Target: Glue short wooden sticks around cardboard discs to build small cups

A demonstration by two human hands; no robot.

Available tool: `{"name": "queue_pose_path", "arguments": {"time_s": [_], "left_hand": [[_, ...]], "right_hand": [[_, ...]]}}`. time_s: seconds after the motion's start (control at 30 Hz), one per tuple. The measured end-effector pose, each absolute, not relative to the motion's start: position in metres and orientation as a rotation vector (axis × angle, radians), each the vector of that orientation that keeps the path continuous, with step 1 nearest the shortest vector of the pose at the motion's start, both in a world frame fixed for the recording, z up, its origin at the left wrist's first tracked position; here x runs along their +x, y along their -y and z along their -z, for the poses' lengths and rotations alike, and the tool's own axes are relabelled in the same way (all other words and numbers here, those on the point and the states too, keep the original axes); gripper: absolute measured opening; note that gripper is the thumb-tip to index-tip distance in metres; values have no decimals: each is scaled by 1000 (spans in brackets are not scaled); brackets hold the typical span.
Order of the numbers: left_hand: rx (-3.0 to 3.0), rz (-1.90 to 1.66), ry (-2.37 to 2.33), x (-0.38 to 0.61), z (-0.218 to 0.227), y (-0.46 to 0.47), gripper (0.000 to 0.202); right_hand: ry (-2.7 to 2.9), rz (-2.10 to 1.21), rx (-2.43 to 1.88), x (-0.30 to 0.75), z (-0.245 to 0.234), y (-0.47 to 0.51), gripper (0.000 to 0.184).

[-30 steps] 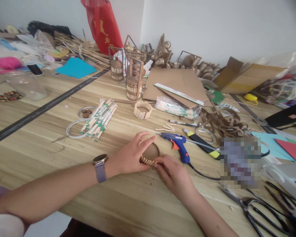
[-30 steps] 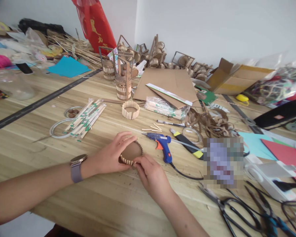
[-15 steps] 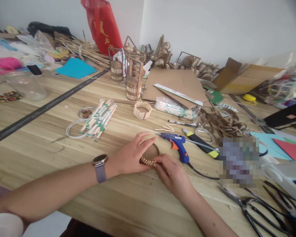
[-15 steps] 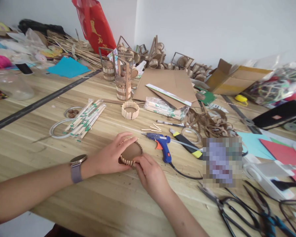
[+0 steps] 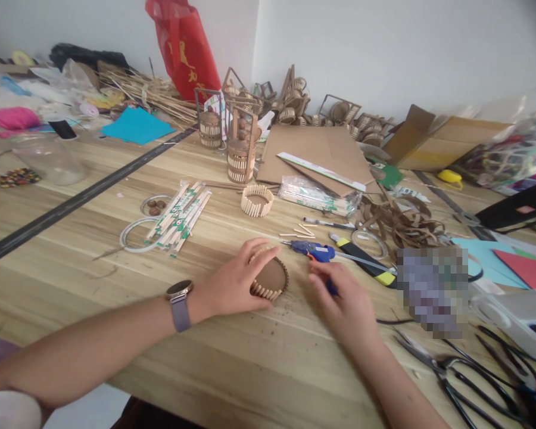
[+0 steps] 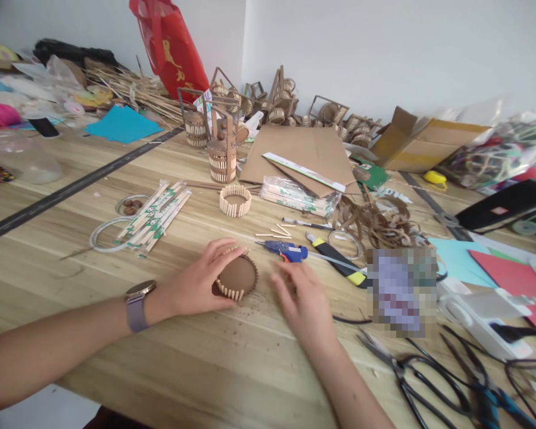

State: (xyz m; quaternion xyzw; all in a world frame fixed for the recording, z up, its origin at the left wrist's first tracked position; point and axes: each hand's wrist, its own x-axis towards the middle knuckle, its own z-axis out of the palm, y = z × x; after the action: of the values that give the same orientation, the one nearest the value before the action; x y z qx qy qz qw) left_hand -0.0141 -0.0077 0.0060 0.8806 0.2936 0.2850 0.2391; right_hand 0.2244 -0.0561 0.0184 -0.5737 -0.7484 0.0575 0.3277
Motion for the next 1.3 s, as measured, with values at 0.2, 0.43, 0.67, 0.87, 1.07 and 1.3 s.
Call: {"name": "queue_pose_path", "arguments": {"time_s": [0.2, 0.43, 0.67, 0.87, 1.07, 1.3], "left_hand": [[2379, -821, -945, -8, -7, 19, 116], [2373, -822, -1033, -4, -8, 25, 111], [2384, -828, -1059, -1, -6, 23, 98], [2370, -841, -1064, -4, -7, 20, 99], [2352, -836, -1109, -4, -5, 17, 96], [2355, -824, -1139, -5, -7, 17, 96]], "right_hand": [[1769, -28, -1872, 258, -4, 40, 43], [1761, -169, -2001, 254, -4, 38, 36], [1773, -214, -2014, 257, -9, 39, 38], [1657, -233, -1927, 259, -16, 43, 44], [1501, -355, -1839, 254, -23, 49, 46], [1213, -791, -1725, 247, -33, 53, 34]]}}
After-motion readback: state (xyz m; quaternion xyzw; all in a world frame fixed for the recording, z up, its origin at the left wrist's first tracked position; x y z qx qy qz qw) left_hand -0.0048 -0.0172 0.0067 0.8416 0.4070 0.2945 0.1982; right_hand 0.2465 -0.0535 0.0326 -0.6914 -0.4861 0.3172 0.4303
